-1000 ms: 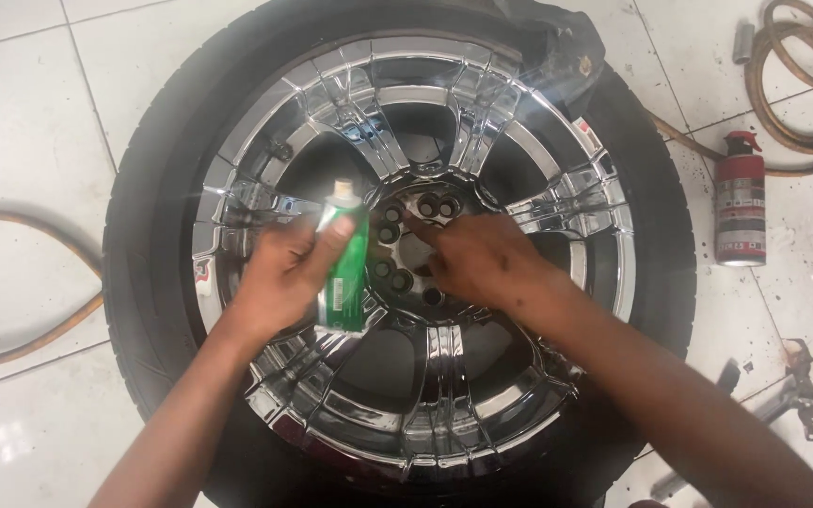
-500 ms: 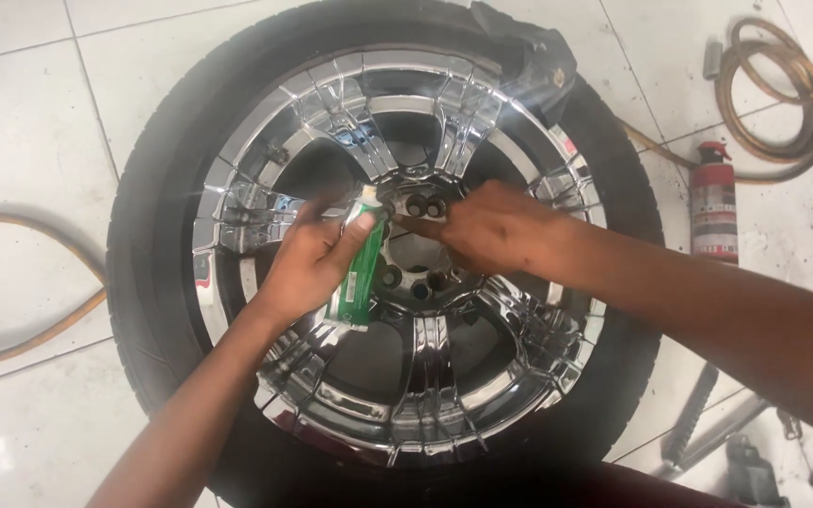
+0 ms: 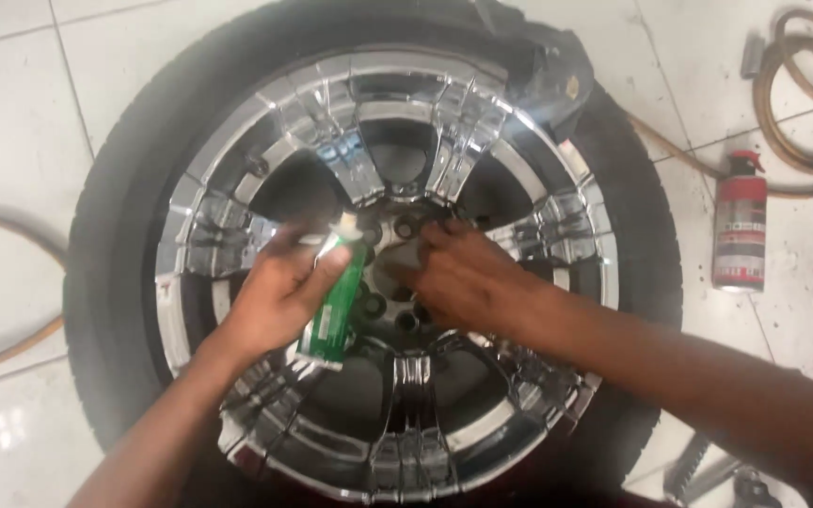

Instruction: Polishing the center of a chrome car rim with a cloth and compound.

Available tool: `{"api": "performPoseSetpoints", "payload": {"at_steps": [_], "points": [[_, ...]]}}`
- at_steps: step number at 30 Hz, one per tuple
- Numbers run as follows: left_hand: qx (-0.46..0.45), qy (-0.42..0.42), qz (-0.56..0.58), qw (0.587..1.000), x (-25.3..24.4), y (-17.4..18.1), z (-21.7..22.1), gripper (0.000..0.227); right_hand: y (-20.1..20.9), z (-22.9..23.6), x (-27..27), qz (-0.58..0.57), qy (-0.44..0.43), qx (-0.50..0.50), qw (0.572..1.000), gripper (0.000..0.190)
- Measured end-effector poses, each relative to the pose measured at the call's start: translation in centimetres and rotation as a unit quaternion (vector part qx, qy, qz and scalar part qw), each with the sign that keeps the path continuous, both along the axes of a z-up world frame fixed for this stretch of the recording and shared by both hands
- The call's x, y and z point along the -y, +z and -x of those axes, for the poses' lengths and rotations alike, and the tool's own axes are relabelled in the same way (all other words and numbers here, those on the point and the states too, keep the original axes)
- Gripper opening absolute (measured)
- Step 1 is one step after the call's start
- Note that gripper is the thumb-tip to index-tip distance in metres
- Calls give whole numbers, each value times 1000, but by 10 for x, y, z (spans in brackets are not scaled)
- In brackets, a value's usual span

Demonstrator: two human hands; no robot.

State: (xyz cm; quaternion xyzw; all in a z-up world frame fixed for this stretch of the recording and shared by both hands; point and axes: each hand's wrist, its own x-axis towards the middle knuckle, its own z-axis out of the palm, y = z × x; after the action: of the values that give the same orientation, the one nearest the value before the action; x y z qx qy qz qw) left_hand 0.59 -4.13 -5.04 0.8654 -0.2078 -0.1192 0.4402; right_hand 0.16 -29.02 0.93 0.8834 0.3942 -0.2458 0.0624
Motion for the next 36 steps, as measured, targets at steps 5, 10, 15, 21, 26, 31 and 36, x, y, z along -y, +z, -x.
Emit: {"api": "performPoseSetpoints", "payload": {"at_steps": [5,10,15,21,26,31,36], "points": [[72,-6,38,997,4,7,0,35,-20,-9,10,-59,-39,44,996,83],[76,-22,39,996,4,5,-2,32,-49,-7,13,-47,-80,133,987,114],[75,-29,68,994,2,7,-1,38,-15,-7,-6,64,-29,120,990,112],[10,4,126,992,-2,2,2,38,-24,9,-11,197,-53,218,955,97],[-81,34,43,995,2,19,2,44,-15,18,0,277,-67,211,935,95],[91,-24,116,989,-2,-2,-2,47,-6,18,3,296,-58,201,932,91],[-44,13,101,994,1,7,1,48,-28,30,5,330,-47,304,893,87]]}}
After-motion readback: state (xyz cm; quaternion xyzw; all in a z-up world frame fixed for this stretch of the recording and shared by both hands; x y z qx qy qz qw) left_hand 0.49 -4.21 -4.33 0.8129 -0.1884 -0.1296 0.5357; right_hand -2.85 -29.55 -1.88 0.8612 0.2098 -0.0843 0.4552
